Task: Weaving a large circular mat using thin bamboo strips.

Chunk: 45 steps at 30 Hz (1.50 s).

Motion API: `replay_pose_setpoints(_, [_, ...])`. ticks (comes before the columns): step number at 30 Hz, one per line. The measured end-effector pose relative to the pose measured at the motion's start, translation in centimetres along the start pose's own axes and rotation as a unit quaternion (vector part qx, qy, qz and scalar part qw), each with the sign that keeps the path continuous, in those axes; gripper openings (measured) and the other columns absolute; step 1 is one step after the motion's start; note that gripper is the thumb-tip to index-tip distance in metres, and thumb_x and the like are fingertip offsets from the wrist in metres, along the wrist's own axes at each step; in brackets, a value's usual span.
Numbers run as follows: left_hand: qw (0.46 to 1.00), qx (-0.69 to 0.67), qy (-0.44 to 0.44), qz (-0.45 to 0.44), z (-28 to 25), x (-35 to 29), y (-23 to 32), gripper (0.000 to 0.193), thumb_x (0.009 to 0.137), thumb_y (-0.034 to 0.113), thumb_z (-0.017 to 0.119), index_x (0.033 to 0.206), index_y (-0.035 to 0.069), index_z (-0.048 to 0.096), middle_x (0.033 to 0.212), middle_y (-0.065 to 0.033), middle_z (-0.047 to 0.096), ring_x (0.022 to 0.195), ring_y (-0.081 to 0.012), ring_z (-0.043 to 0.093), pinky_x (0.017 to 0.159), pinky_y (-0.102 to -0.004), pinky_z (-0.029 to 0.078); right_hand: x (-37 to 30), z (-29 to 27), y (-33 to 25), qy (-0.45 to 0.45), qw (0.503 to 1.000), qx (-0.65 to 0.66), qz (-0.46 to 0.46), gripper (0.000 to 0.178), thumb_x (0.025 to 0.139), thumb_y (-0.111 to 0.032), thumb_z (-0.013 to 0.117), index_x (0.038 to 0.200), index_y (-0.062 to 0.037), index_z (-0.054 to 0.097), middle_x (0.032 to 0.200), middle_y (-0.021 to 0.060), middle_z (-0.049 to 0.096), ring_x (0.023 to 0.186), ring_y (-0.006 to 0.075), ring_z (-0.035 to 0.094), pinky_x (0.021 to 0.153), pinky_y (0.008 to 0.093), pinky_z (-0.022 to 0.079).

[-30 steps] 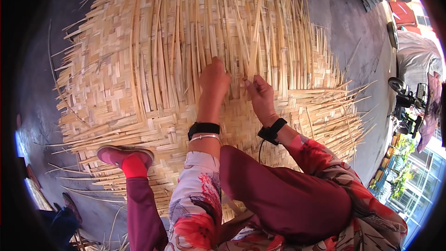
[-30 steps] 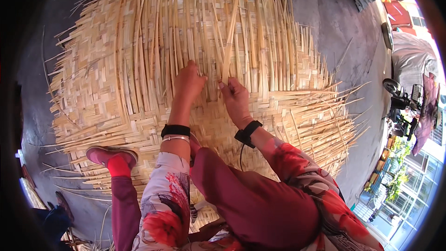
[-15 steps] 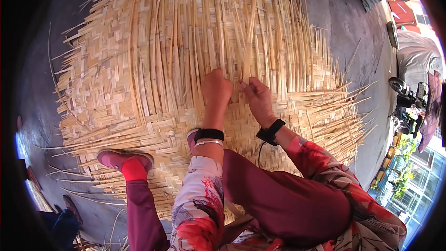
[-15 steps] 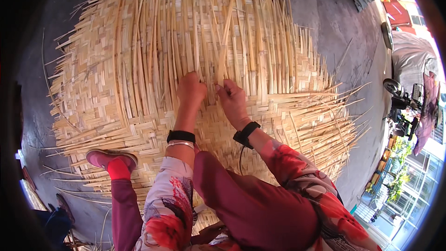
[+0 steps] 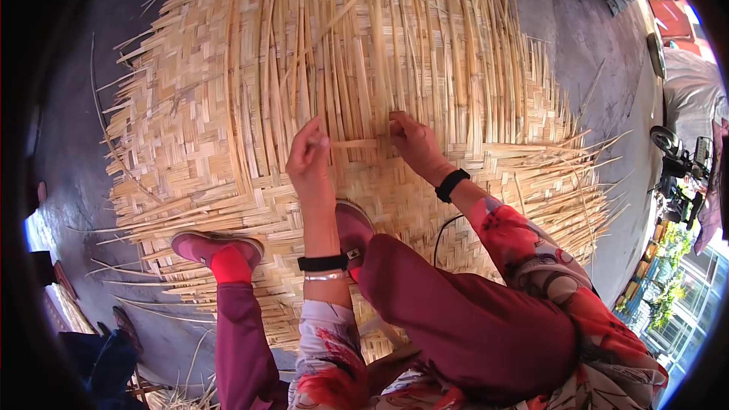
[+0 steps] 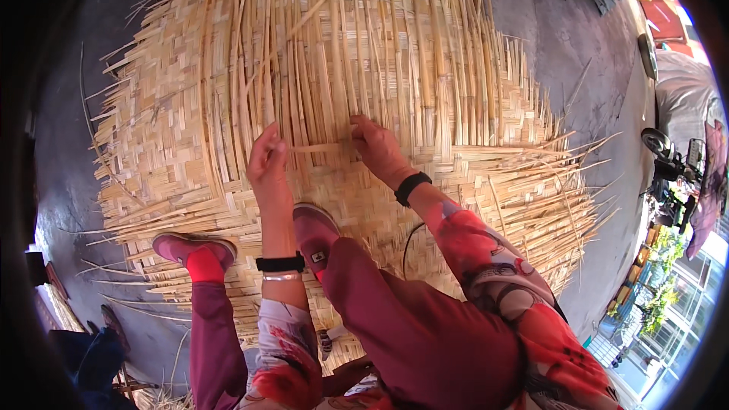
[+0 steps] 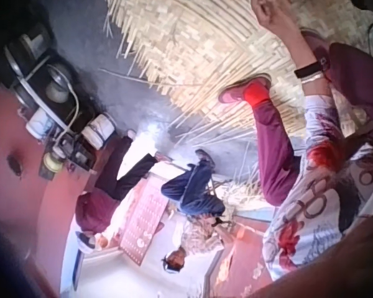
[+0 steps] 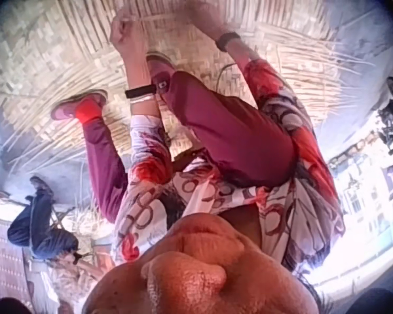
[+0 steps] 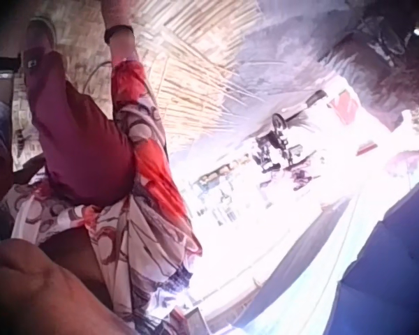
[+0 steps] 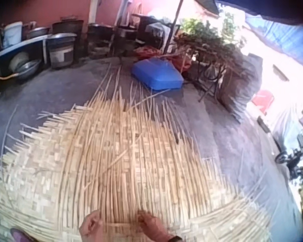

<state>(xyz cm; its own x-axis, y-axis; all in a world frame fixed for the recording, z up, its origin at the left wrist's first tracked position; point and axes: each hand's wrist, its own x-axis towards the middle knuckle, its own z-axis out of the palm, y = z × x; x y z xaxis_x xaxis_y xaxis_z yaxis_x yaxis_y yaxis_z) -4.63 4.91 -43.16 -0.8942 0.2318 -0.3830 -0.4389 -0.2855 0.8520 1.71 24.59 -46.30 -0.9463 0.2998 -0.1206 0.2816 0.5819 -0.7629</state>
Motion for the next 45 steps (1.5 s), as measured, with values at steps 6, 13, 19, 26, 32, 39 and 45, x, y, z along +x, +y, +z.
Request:
replay_pose_setpoints(6, [0.951,-0.031,0.303,-0.045,-3.1,-2.4,0.0,0.012,0.091,0.002,0.056,0.1,0.004,0.063,0.087,-0.0044,0.061,0.072,-0.0091,0.06,0.059,-0.0174,0.043,-0.4,-0.6,-2.5,0.046,0.989,0.087,0.109,0.031,0.077,0.004,0.057,0.108,-0.0032,0.052,0.082,0.0131,0.061,0.075,0.0374,0.06,0.069,0.0437,0.05])
replay_pose_setpoints(13, [0.995,0.043,0.045,0.077,-4.3,0.3,6.6,0.01,0.09,0.002,0.055,0.096,0.003,0.063,0.101,-0.0083,0.065,0.09,-0.0157,0.064,0.078,-0.0249,0.047,1.6,2.7,-8.1,-0.2,0.956,-0.1,-0.189,0.015,0.076,-0.006,0.064,0.091,-0.009,0.061,0.085,0.0097,0.063,0.077,0.031,0.061,0.069,0.0406,0.052])
replay_pose_setpoints(19, [0.866,0.428,-0.011,0.257,-3.0,4.3,4.3,0.02,0.081,-0.006,0.055,0.09,0.007,0.067,0.09,-0.015,0.065,0.094,-0.0304,0.063,0.087,-0.0344,0.048,0.7,1.3,-7.2,-0.114,0.989,0.043,0.089,0.015,0.075,-0.012,0.072,0.082,-0.0047,0.061,0.079,0.0089,0.061,0.074,0.0254,0.062,0.065,0.0356,0.05])
replay_pose_setpoints(26, [0.869,0.494,-0.034,-0.001,-0.7,8.7,-1.5,0.013,0.079,0.008,0.06,0.091,0.003,0.064,0.081,-0.0183,0.066,0.081,-0.0335,0.065,0.069,-0.0394,0.05,0.3,1.7,-6.6,-0.19,0.959,-0.011,-0.211,0.019,0.072,-0.01,0.071,0.087,-0.0071,0.06,0.085,0.0078,0.061,0.085,0.0265,0.062,0.073,0.0354,0.048])
replay_pose_setpoints(32, [0.788,0.612,-0.061,0.018,1.8,9.5,0.2,0.026,0.077,0.021,0.069,0.094,0.002,0.063,0.089,-0.021,0.066,0.088,-0.0372,0.064,0.076,-0.0441,0.051,1.5,0.0,-6.2,-0.351,0.93,0.008,-0.111,0.013,0.075,-0.009,0.067,0.087,-0.008,0.061,0.092,0.009,0.061,0.089,0.028,0.062,0.078,0.0383,0.048])
replay_pose_setpoints(39, [0.784,0.612,-0.098,-0.03,3.2,10.2,0.2,0.037,0.073,0.027,0.071,0.095,-0.002,0.061,0.099,-0.0239,0.065,0.095,-0.0381,0.063,0.082,-0.0443,0.051,1.2,-0.8,-5.4,-0.281,0.927,-0.126,-0.215,0.017,0.076,-0.009,0.067,0.093,-0.0085,0.062,0.092,0.0086,0.06,0.095,0.029,0.059,0.079,0.0409,0.049])
replay_pose_setpoints(45, [0.785,0.614,-0.081,-0.01,2.7,10.4,0.3,0.036,0.072,0.028,0.073,0.087,-0.002,0.061,0.086,-0.0226,0.063,0.083,-0.0351,0.063,0.073,-0.0439,0.05,2.1,-0.3,-5.3,-0.283,0.919,-0.137,-0.237,0.011,0.08,-0.01,0.064,0.09,-0.0065,0.062,0.089,0.0101,0.06,0.093,0.0305,0.059,0.079,0.0421,0.05])
